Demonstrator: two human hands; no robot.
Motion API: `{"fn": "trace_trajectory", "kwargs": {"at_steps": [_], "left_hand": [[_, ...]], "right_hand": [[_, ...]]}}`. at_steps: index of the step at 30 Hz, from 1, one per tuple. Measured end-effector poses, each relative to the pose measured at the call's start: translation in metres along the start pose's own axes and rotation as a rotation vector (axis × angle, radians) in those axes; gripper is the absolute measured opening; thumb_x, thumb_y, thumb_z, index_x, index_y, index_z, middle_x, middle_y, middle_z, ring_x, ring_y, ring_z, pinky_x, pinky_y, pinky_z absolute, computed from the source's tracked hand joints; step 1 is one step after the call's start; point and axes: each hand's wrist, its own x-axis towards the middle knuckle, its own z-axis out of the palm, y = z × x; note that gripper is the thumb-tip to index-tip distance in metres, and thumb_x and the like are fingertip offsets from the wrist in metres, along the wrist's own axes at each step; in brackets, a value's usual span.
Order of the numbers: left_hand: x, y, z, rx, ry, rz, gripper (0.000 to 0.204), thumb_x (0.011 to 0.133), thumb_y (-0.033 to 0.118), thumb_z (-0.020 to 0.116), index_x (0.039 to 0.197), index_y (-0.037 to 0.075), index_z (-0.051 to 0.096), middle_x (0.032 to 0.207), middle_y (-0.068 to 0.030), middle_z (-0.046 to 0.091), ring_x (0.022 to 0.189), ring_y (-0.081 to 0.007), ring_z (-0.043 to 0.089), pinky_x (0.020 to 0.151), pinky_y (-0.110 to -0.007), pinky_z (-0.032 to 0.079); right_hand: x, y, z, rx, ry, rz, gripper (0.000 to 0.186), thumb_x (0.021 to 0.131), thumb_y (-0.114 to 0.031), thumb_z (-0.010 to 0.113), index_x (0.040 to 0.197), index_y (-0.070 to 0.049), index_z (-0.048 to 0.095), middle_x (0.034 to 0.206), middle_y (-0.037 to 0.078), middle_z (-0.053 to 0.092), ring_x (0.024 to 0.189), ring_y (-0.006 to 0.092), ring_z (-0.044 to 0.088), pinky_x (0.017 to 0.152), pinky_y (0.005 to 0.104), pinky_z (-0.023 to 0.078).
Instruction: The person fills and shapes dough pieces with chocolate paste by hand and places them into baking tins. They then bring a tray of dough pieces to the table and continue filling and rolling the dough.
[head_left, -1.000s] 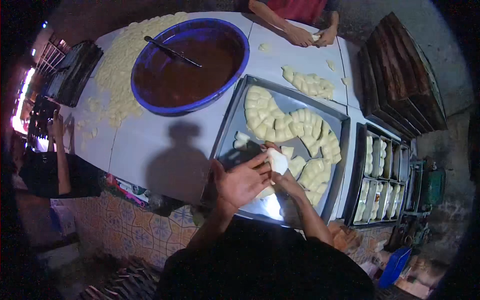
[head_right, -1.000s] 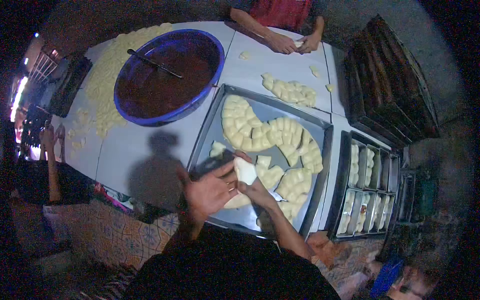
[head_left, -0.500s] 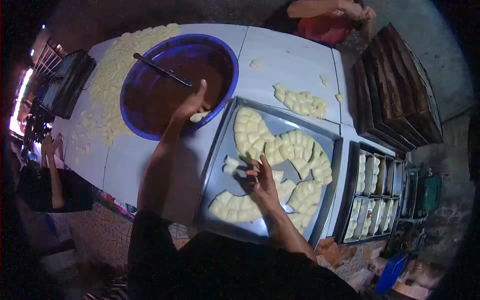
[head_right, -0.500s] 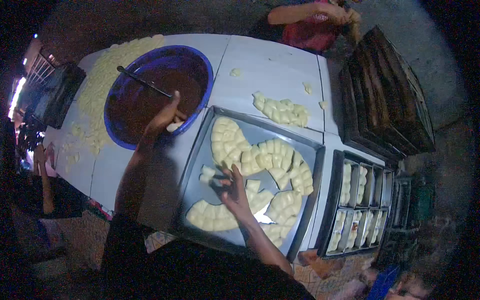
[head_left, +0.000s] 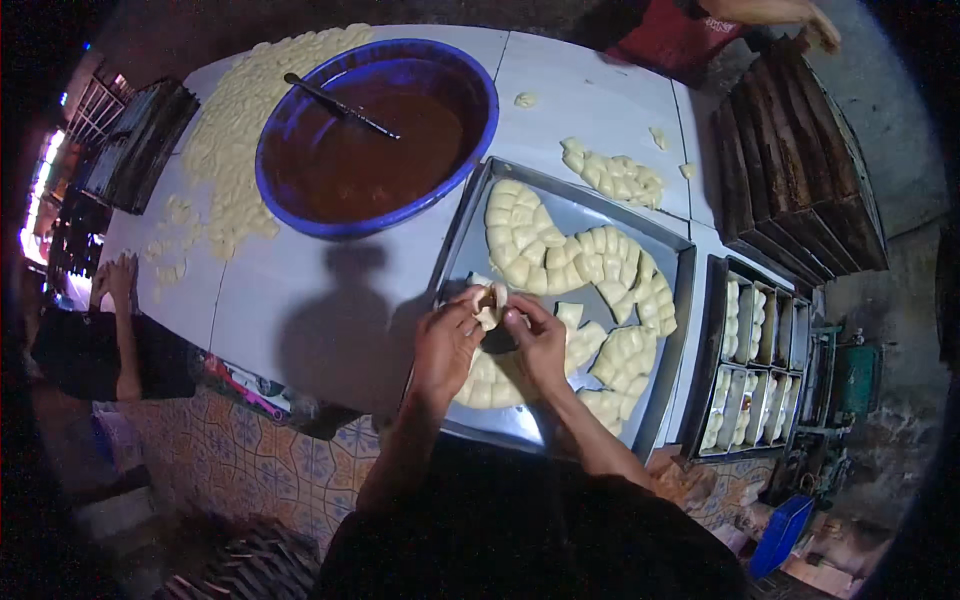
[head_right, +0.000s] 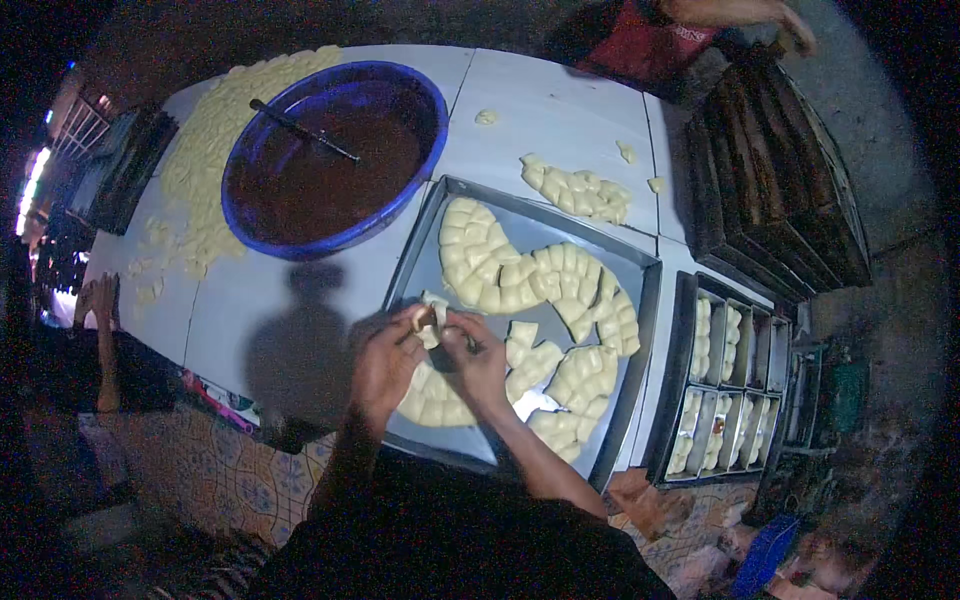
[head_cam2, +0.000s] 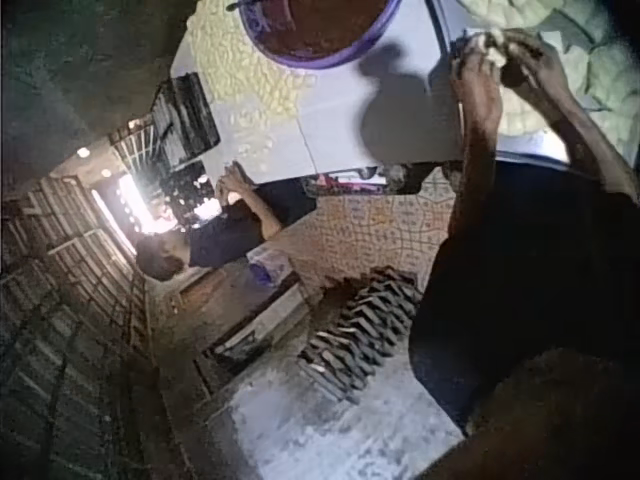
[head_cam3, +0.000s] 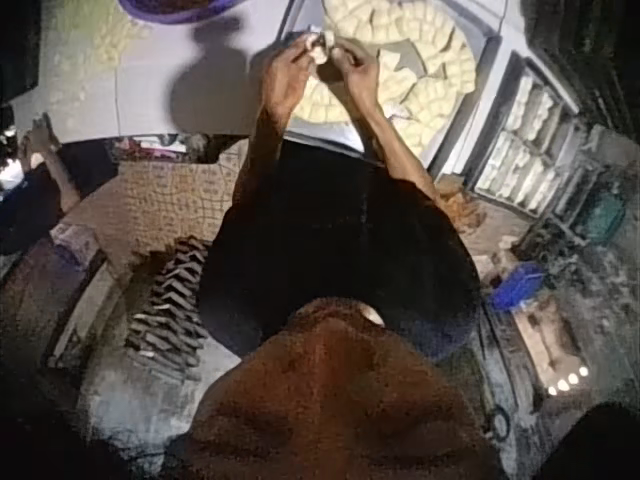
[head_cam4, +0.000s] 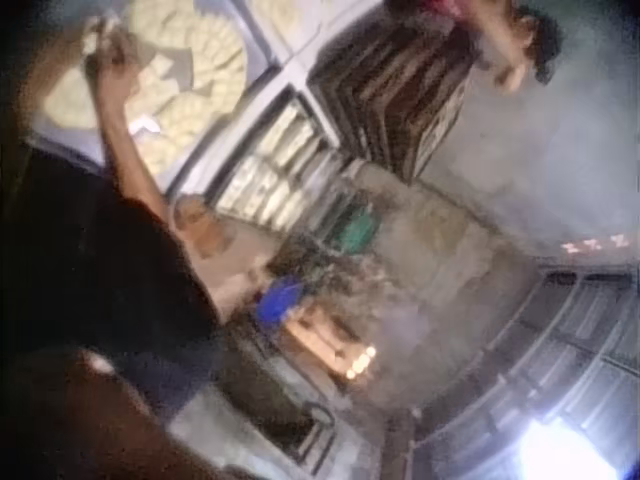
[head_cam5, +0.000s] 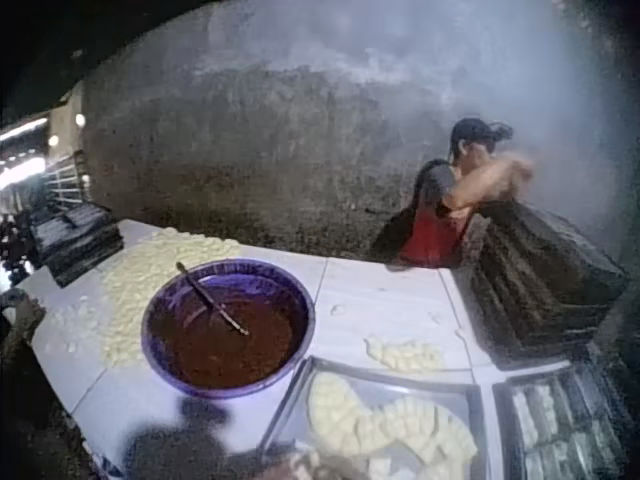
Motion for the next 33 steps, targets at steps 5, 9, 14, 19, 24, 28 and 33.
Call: {"fn": "trace_trajectory", "kwargs": {"at_steps": [5, 9, 14, 19, 24, 28, 33], "left_hand": [[-0.036, -0.019, -0.001, 0.318, -0.155, 0.055, 0.045, 0.089, -0.006, 0.049, 0.133, -0.009, 0.043, 0.121, -0.0158, 0.057, 0.110, -0.0208, 0.057, 0.093, -0.030, 0.047], [-0.058, -0.024, -0.002, 0.722, -0.208, 0.193, 0.054, 0.088, -0.011, 0.050, 0.140, -0.005, 0.038, 0.123, -0.0124, 0.058, 0.113, -0.0152, 0.054, 0.095, -0.027, 0.044], [-0.066, -0.020, -0.003, 1.088, -0.260, 0.247, 0.041, 0.089, -0.003, 0.057, 0.130, -0.001, 0.053, 0.113, -0.0079, 0.060, 0.105, -0.0144, 0.056, 0.090, -0.026, 0.045], [-0.069, -0.024, 0.009, 1.157, -0.329, 0.447, 0.028, 0.085, -0.002, 0.062, 0.113, -0.001, 0.065, 0.095, -0.0096, 0.063, 0.087, -0.0166, 0.059, 0.076, -0.027, 0.047], [-0.063, -0.035, 0.006, 0.982, -0.289, 0.389, 0.021, 0.086, 0.008, 0.069, 0.102, -0.004, 0.066, 0.094, -0.0088, 0.062, 0.085, -0.0133, 0.060, 0.069, -0.024, 0.049], [-0.065, -0.049, 0.016, 0.802, -0.115, 0.256, 0.020, 0.086, 0.012, 0.070, 0.094, -0.005, 0.063, 0.093, -0.0078, 0.061, 0.083, -0.0110, 0.059, 0.066, -0.024, 0.050], [-0.050, -0.053, -0.008, 1.086, -0.105, 0.409, 0.016, 0.086, 0.008, 0.069, 0.095, -0.004, 0.065, 0.094, -0.0060, 0.063, 0.085, -0.0117, 0.061, 0.074, -0.026, 0.052]], "right_hand": [[-0.026, -0.013, -0.024, -0.648, -0.248, -0.581, 0.045, 0.075, -0.001, 0.070, 0.119, -0.006, 0.061, 0.117, 0.014, 0.052, 0.099, 0.0305, 0.050, 0.085, 0.0383, 0.044], [-0.030, -0.039, -0.036, -0.643, -0.410, -0.602, 0.049, 0.075, -0.004, 0.073, 0.122, -0.006, 0.059, 0.120, 0.015, 0.050, 0.101, 0.0297, 0.050, 0.086, 0.0378, 0.045], [-0.040, -0.047, -0.055, -0.513, -0.520, -0.421, 0.028, 0.077, 0.002, 0.069, 0.104, -0.003, 0.066, 0.119, 0.014, 0.048, 0.102, 0.0247, 0.053, 0.088, 0.0337, 0.045], [-0.041, -0.048, -0.051, -0.131, -0.181, -0.273, 0.012, 0.075, -0.003, 0.072, 0.086, -0.002, 0.067, 0.103, 0.010, 0.051, 0.097, 0.0191, 0.054, 0.083, 0.0300, 0.045], [-0.059, -0.058, -0.046, -0.452, -0.254, -0.420, 0.024, 0.079, -0.006, 0.071, 0.102, 0.000, 0.069, 0.105, 0.013, 0.059, 0.100, 0.0233, 0.059, 0.082, 0.0302, 0.048], [-0.066, -0.033, -0.052, -0.448, -0.247, -0.404, 0.018, 0.083, -0.004, 0.065, 0.099, 0.001, 0.069, 0.102, 0.015, 0.061, 0.092, 0.0245, 0.061, 0.076, 0.0293, 0.049], [-0.052, -0.024, -0.034, -0.480, -0.059, -0.282, 0.012, 0.084, -0.003, 0.063, 0.092, 0.002, 0.069, 0.104, 0.015, 0.061, 0.091, 0.0253, 0.062, 0.074, 0.0295, 0.049]]}}
